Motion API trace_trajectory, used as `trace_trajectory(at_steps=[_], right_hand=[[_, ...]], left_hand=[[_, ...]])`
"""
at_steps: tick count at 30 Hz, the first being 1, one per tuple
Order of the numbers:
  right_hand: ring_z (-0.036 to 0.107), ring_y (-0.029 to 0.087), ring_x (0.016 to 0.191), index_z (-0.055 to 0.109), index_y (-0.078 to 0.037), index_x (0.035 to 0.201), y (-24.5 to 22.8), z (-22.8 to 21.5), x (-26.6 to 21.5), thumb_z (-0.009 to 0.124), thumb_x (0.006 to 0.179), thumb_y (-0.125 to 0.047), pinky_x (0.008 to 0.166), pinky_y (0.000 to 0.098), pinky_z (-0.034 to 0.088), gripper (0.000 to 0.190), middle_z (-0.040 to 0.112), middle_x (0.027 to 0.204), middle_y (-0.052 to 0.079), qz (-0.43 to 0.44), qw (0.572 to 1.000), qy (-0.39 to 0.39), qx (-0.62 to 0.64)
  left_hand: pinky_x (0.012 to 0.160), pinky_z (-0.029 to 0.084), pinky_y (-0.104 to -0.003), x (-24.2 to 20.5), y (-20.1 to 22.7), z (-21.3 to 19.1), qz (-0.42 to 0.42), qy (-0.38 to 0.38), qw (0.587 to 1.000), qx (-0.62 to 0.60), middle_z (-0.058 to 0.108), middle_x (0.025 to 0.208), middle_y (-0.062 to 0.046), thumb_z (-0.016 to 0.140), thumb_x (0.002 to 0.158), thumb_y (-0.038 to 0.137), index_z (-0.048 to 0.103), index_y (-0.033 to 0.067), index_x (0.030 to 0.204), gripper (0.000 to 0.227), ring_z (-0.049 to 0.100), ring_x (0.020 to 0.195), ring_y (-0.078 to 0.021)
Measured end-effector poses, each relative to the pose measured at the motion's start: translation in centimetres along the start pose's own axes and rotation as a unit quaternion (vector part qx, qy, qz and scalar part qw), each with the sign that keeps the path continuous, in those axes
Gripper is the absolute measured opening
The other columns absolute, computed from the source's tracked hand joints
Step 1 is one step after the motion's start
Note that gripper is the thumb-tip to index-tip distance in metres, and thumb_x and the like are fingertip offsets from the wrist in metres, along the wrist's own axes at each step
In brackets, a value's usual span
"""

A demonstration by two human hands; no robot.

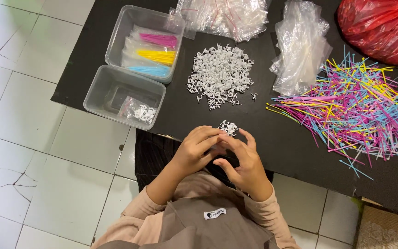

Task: Bagging small white plastic clips from a pile into a clear plastic bag

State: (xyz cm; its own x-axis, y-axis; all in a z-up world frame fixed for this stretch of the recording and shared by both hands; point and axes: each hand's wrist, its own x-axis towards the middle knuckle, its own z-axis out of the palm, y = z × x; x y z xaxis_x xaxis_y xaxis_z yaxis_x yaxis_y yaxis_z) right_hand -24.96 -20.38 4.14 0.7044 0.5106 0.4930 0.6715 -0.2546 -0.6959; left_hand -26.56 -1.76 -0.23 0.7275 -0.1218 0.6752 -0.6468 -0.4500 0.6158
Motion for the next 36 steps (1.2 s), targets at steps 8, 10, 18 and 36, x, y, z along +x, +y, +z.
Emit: trace_trajectory(at_steps=[8, 10, 18, 36], right_hand=[[0.074, 0.029, 0.098, 0.057, 0.002, 0.139, -0.1, 0.2, 0.3, 0.080, 0.087, -0.032, 0.114, 0.0655, 0.030, 0.066, 0.078, 0.105, 0.011, -0.010, 1.000, 0.001, -0.010], [0.074, 0.030, 0.097, 0.057, 0.003, 0.138, 0.0, 0.2, 0.3, 0.080, 0.088, -0.033, 0.114, 0.0660, 0.029, 0.065, 0.078, 0.105, 0.012, -0.011, 1.000, 0.000, -0.008], [0.074, 0.031, 0.096, 0.068, -0.001, 0.123, 1.4, -1.7, -0.1, 0.069, 0.097, -0.011, 0.101, 0.0501, 0.050, 0.028, 0.078, 0.105, 0.010, 0.079, 0.990, 0.114, -0.001], [0.066, 0.029, 0.095, 0.077, -0.023, 0.123, 7.8, 1.7, -0.9, 0.080, 0.089, -0.031, 0.082, 0.0432, 0.051, 0.034, 0.065, 0.100, 0.004, 0.183, 0.956, -0.015, -0.227]], left_hand=[[0.096, 0.057, -0.049, 0.1, 0.2, 0.2, -0.010, 0.020, 0.999, -0.032, 0.074, 0.112, -0.019, 0.087, 0.080, 0.009, 0.072, -0.0028, 0.112, 0.037, 0.073, 0.102, -0.0371], [0.094, 0.059, -0.049, 0.1, 0.2, 0.1, -0.008, 0.027, 0.999, -0.028, 0.074, 0.110, -0.019, 0.087, 0.080, 0.007, 0.072, -0.0038, 0.111, 0.036, 0.074, 0.100, -0.0376], [0.098, 0.056, -0.049, 1.1, 0.4, -2.2, -0.059, 0.072, 0.995, -0.046, 0.077, 0.113, -0.016, 0.086, 0.082, 0.013, 0.074, 0.0012, 0.119, 0.041, 0.074, 0.103, -0.0354], [0.085, 0.060, -0.046, 1.5, 0.1, -2.9, -0.104, 0.116, 0.986, -0.067, 0.077, 0.107, -0.018, 0.088, 0.079, 0.009, 0.075, -0.0022, 0.114, 0.040, 0.074, 0.099, -0.0380]])
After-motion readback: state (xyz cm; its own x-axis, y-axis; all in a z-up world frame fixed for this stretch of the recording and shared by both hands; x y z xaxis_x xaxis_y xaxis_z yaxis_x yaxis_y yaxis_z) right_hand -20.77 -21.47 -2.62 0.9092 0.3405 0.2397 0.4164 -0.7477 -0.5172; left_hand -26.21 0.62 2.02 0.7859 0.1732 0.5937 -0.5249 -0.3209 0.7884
